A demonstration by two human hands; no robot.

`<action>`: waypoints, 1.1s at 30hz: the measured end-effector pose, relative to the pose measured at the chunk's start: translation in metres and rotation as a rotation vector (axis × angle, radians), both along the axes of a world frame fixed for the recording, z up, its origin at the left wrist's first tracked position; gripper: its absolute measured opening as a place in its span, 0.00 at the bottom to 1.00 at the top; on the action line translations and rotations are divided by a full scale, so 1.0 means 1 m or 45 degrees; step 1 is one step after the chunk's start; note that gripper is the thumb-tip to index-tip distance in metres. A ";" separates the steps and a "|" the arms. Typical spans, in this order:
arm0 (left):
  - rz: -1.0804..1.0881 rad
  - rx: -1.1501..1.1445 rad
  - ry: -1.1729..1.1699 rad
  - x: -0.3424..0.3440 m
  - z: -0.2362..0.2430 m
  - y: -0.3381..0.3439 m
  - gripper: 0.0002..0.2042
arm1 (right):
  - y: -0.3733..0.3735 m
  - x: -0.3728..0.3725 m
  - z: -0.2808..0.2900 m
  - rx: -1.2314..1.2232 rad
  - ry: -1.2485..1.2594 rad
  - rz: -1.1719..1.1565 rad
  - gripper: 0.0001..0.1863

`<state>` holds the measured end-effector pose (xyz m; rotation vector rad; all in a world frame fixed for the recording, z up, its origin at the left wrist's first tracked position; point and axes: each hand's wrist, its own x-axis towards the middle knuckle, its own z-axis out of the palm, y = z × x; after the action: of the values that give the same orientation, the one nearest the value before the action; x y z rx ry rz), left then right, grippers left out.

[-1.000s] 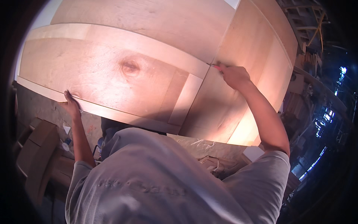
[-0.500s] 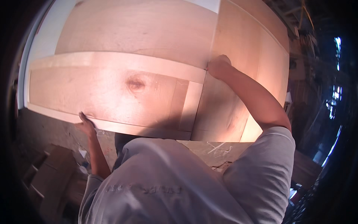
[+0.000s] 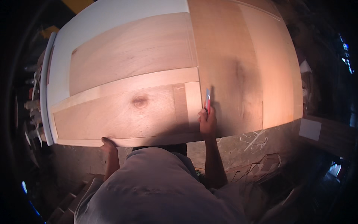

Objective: The person uses a utility knife to cut pieces of wood veneer on a large work surface, pressing the blade along the edges and then separating the cut strips.

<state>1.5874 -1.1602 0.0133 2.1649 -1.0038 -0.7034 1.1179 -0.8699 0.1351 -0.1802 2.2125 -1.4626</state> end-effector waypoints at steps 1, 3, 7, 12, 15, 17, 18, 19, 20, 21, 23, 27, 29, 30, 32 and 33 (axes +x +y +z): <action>-0.105 -0.390 -0.046 0.029 -0.023 0.000 0.27 | 0.003 0.028 -0.006 -0.113 -0.112 -0.059 0.17; -0.157 -0.413 -0.003 0.005 -0.001 0.012 0.32 | 0.007 0.071 -0.029 -0.135 -0.083 -0.060 0.17; -0.062 -0.439 -0.016 -0.007 -0.001 0.006 0.40 | -0.020 0.094 -0.015 -0.049 -0.135 0.187 0.18; -0.085 -0.222 0.194 0.004 0.005 0.030 0.49 | -0.121 0.087 0.023 -0.011 0.059 0.560 0.20; -0.388 0.095 0.565 0.051 0.073 0.027 0.50 | -0.195 0.124 0.043 -0.137 0.040 0.588 0.20; -0.449 0.219 0.680 0.117 0.088 0.040 0.48 | -0.244 0.163 0.036 -0.165 0.045 0.671 0.20; -0.394 0.182 0.665 0.164 0.064 0.050 0.47 | -0.272 0.198 0.033 -0.178 -0.045 0.708 0.20; -0.357 0.150 0.665 0.204 0.046 0.054 0.46 | -0.299 0.237 0.030 -0.208 -0.108 0.767 0.19; -0.261 0.054 0.621 0.242 0.041 0.056 0.43 | -0.323 0.277 0.026 -0.216 -0.163 0.819 0.19; -0.175 -0.029 0.572 0.284 0.040 0.055 0.39 | -0.341 0.316 0.022 -0.217 -0.223 0.855 0.19; 0.021 -0.072 0.326 0.371 0.033 0.057 0.32 | -0.371 0.402 0.011 -0.220 -0.357 0.994 0.19; 0.415 -0.232 0.523 0.494 0.073 0.049 0.25 | -0.425 0.541 0.021 -0.116 -0.397 1.334 0.20; 0.465 -0.241 0.480 0.540 0.074 0.045 0.24 | -0.450 0.589 0.019 -0.078 -0.371 1.428 0.19; 0.454 -0.230 0.430 0.559 0.066 0.041 0.23 | -0.464 0.607 0.016 -0.066 -0.363 1.455 0.19; 0.429 -0.199 0.405 0.586 0.054 0.023 0.21 | -0.493 0.634 0.012 -0.021 -0.346 1.478 0.18; 0.414 -0.187 0.427 0.593 0.048 0.007 0.19 | -0.508 0.643 0.010 0.006 -0.332 1.456 0.18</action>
<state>2.1801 -1.1535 0.0614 1.9367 -0.4990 -0.7746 1.7608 -1.3781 0.1450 -0.9896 1.4196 -0.7507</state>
